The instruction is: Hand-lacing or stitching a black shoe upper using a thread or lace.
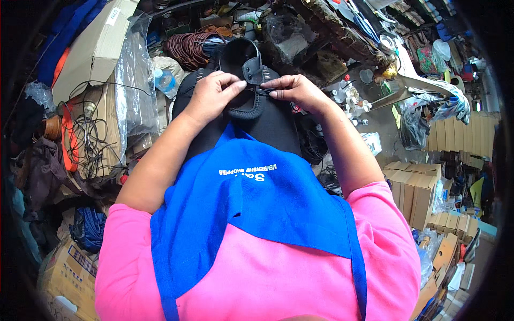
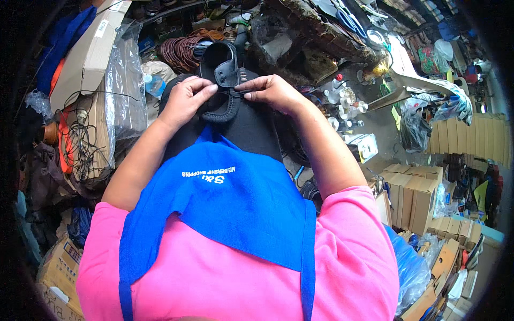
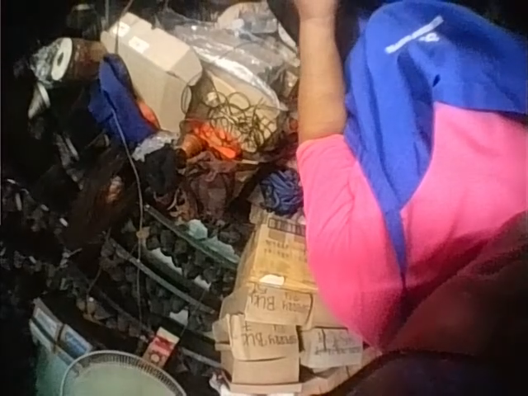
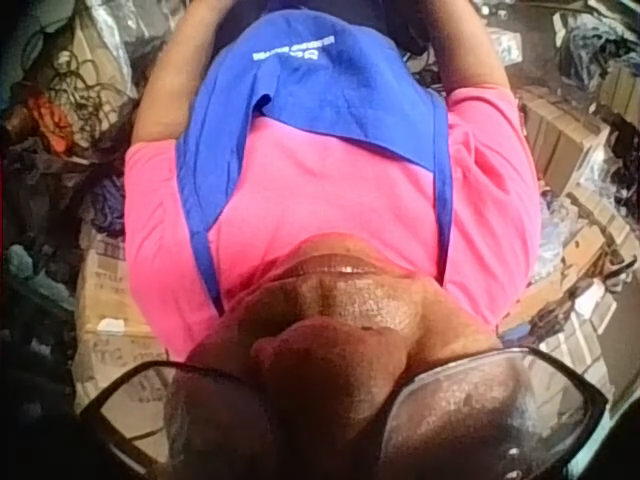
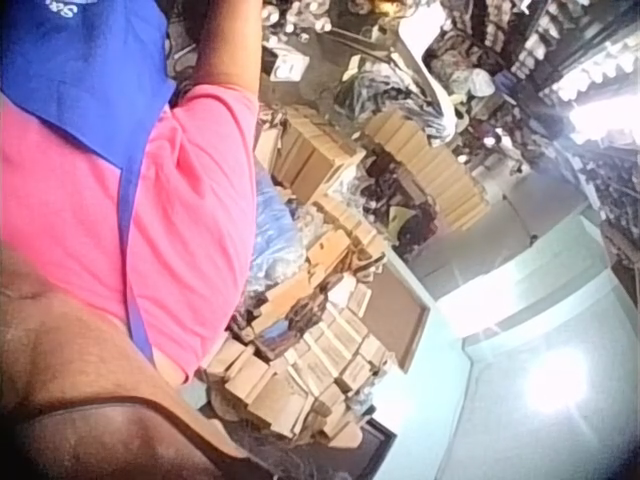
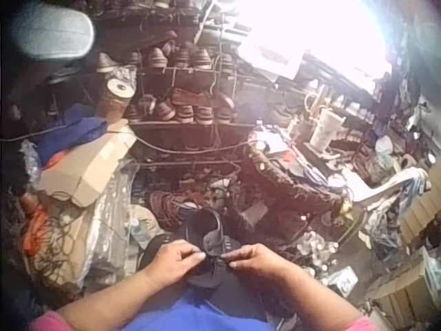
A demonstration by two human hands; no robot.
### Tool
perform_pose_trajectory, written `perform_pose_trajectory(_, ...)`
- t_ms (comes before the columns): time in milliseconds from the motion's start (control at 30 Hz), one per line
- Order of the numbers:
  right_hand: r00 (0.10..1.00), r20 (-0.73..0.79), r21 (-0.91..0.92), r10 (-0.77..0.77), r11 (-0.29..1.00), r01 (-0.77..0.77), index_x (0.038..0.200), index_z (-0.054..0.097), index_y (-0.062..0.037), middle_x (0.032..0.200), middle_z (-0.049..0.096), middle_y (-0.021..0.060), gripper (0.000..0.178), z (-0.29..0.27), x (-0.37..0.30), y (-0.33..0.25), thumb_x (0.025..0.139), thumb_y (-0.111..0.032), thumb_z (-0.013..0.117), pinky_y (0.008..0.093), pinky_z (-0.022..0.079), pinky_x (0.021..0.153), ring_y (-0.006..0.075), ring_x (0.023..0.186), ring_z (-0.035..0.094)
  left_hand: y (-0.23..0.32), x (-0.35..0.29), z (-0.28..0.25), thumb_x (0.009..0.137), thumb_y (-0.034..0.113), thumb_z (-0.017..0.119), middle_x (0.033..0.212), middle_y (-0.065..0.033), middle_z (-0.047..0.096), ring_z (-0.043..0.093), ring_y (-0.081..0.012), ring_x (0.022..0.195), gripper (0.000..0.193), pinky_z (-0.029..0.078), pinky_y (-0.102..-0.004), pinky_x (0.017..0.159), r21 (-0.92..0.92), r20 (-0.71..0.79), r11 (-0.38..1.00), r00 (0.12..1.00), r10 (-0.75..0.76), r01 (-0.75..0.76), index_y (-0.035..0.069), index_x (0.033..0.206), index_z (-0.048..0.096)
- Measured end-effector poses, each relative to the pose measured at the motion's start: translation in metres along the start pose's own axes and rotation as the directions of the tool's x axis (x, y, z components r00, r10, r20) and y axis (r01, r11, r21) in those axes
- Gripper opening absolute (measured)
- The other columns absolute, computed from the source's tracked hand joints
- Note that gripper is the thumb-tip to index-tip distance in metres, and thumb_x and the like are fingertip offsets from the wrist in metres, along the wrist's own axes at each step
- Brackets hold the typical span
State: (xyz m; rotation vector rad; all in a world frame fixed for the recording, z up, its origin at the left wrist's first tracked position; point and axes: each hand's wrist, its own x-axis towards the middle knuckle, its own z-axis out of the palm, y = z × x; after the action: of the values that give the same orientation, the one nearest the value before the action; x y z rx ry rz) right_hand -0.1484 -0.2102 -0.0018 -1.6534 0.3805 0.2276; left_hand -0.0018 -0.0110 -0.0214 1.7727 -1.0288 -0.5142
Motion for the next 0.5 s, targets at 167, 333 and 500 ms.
perform_pose_trajectory(167, 0.998, -0.037, -0.014, 0.048, 0.999, -0.049, 0.113, 0.066, -0.0074, 0.1, 0.067, 0.0008, 0.032, 0.003, -0.001, -0.004, 0.082, -0.009, 0.069, 0.0229, 0.046, 0.084, 0.0065, 0.089, 0.058, -0.007, -0.005, -0.007, 0.071, 0.008, 0.07, 0.08, -0.0079, 0.063, 0.062, -0.0191, 0.08, 0.022, 0.05, -0.031, 0.073, 0.047, 0.074, 0.994, 0.993, 0.09, -0.094, 0.009, 0.093, 0.071)
perform_pose_trajectory(333, 0.999, -0.045, 0.057, -0.002, 0.998, 0.004, 0.111, 0.066, -0.0033, 0.098, 0.067, 0.0028, 0.031, 0.001, 0.004, 0.005, 0.081, -0.009, 0.07, 0.0239, 0.047, 0.082, 0.0073, 0.087, 0.059, -0.012, 0.0, 0.004, 0.071, 0.008, 0.07, 0.082, -0.0073, 0.067, 0.064, -0.0172, 0.08, 0.021, 0.05, -0.0305, 0.072, 0.207, 0.017, 0.971, 0.993, 0.114, -0.115, 0.01, 0.092, 0.071)
perform_pose_trajectory(500, 1.0, -0.025, 0.117, 0.02, 0.993, -0.017, 0.113, 0.064, -0.0022, 0.099, 0.067, 0.0037, 0.033, -0.001, 0.009, 0.01, 0.081, -0.009, 0.07, 0.0248, 0.047, 0.084, 0.0084, 0.088, 0.06, -0.002, 0.005, 0.016, 0.074, 0.003, 0.07, 0.084, -0.0053, 0.069, 0.062, -0.0077, 0.073, 0.018, 0.05, -0.0248, 0.07, 0.048, 0.044, 0.988, 0.988, -0.15, 0.148, 0.002, 0.092, 0.066)
